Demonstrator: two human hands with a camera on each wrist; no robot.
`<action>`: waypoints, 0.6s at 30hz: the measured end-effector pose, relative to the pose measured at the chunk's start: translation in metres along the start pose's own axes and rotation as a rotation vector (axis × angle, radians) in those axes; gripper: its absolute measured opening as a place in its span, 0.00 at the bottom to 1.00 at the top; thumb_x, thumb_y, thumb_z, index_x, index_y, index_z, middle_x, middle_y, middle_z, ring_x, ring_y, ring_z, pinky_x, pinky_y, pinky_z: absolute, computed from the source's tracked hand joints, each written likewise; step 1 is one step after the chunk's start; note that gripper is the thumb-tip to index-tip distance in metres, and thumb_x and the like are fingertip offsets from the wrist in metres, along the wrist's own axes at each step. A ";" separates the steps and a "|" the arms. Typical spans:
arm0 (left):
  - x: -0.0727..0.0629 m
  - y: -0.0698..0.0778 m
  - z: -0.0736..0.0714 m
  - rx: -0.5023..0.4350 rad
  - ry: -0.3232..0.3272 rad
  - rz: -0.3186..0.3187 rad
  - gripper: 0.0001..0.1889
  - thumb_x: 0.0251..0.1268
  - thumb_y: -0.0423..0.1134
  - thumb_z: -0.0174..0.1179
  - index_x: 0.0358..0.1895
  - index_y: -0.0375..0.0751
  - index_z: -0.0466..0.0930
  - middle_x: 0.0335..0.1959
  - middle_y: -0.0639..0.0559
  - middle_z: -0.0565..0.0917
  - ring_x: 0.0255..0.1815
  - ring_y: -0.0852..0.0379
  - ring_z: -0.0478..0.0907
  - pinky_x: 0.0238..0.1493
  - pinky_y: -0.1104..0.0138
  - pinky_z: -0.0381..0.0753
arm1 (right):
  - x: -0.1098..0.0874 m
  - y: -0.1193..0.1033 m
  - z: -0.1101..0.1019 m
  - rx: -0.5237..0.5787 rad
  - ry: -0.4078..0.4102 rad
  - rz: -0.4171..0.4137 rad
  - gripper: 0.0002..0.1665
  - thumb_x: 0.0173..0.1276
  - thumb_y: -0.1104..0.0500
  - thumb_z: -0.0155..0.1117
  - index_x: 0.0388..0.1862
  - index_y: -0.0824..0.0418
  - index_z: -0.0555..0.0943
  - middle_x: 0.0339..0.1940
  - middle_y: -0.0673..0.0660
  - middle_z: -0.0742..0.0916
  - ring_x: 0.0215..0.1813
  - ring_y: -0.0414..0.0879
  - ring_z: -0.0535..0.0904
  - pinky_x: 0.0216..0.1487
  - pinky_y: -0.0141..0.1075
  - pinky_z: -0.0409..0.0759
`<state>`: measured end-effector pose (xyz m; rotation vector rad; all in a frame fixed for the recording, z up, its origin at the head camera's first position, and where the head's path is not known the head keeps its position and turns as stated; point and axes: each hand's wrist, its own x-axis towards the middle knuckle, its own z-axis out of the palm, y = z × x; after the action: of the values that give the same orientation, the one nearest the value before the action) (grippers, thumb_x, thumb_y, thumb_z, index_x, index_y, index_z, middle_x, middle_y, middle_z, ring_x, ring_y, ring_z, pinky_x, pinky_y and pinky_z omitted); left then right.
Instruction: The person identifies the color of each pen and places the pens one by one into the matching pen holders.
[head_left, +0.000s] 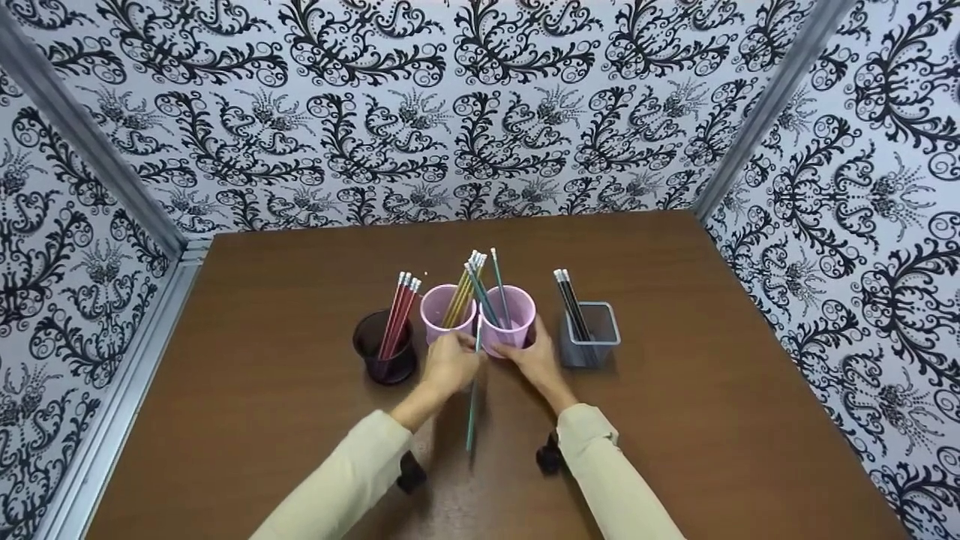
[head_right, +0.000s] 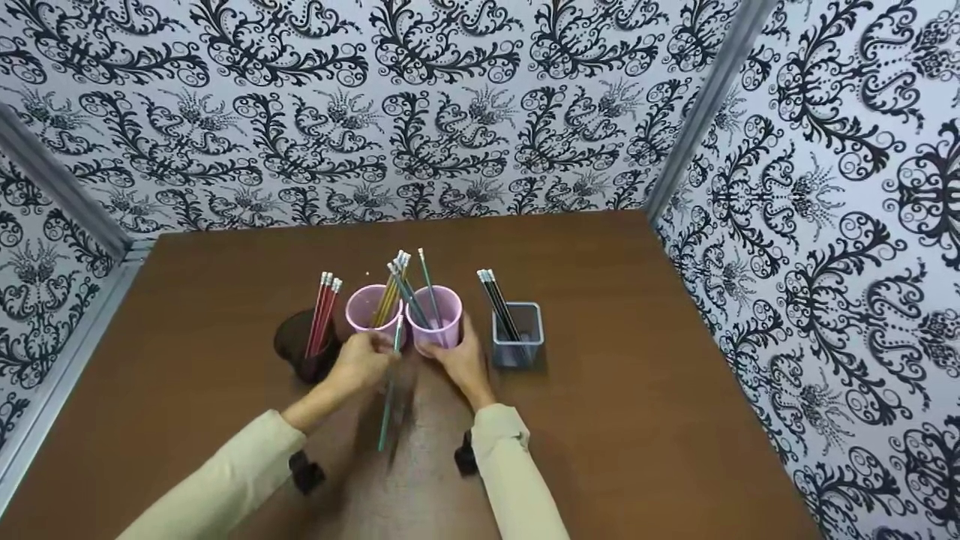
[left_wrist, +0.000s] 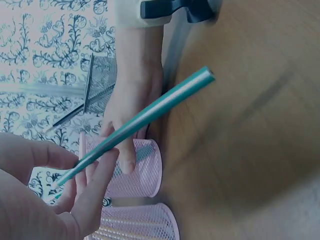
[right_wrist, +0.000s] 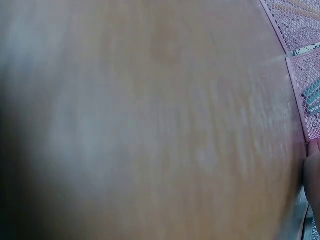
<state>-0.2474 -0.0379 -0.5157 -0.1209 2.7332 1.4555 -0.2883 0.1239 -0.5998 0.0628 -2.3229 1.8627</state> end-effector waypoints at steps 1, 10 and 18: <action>0.002 0.002 -0.002 -0.011 0.002 -0.013 0.10 0.54 0.33 0.66 0.39 0.34 0.85 0.35 0.42 0.90 0.38 0.49 0.86 0.46 0.58 0.84 | 0.000 0.001 0.000 0.006 -0.003 -0.001 0.48 0.49 0.66 0.80 0.69 0.70 0.68 0.63 0.70 0.80 0.67 0.61 0.75 0.72 0.51 0.69; 0.022 0.025 -0.013 -0.099 0.150 0.036 0.11 0.56 0.33 0.62 0.42 0.33 0.81 0.36 0.41 0.88 0.41 0.45 0.85 0.49 0.54 0.82 | 0.003 0.002 0.001 0.046 -0.007 -0.010 0.47 0.50 0.68 0.79 0.69 0.71 0.68 0.63 0.70 0.81 0.65 0.60 0.75 0.71 0.49 0.70; 0.043 0.043 -0.023 -0.228 0.281 0.041 0.13 0.60 0.31 0.57 0.48 0.34 0.76 0.42 0.40 0.87 0.46 0.45 0.84 0.53 0.56 0.81 | 0.001 0.004 0.001 0.043 -0.010 -0.021 0.47 0.50 0.68 0.79 0.68 0.72 0.68 0.63 0.71 0.80 0.65 0.62 0.75 0.72 0.52 0.69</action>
<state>-0.2941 -0.0351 -0.4711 -0.3005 2.7781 1.8919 -0.2901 0.1236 -0.6034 0.1013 -2.2793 1.9072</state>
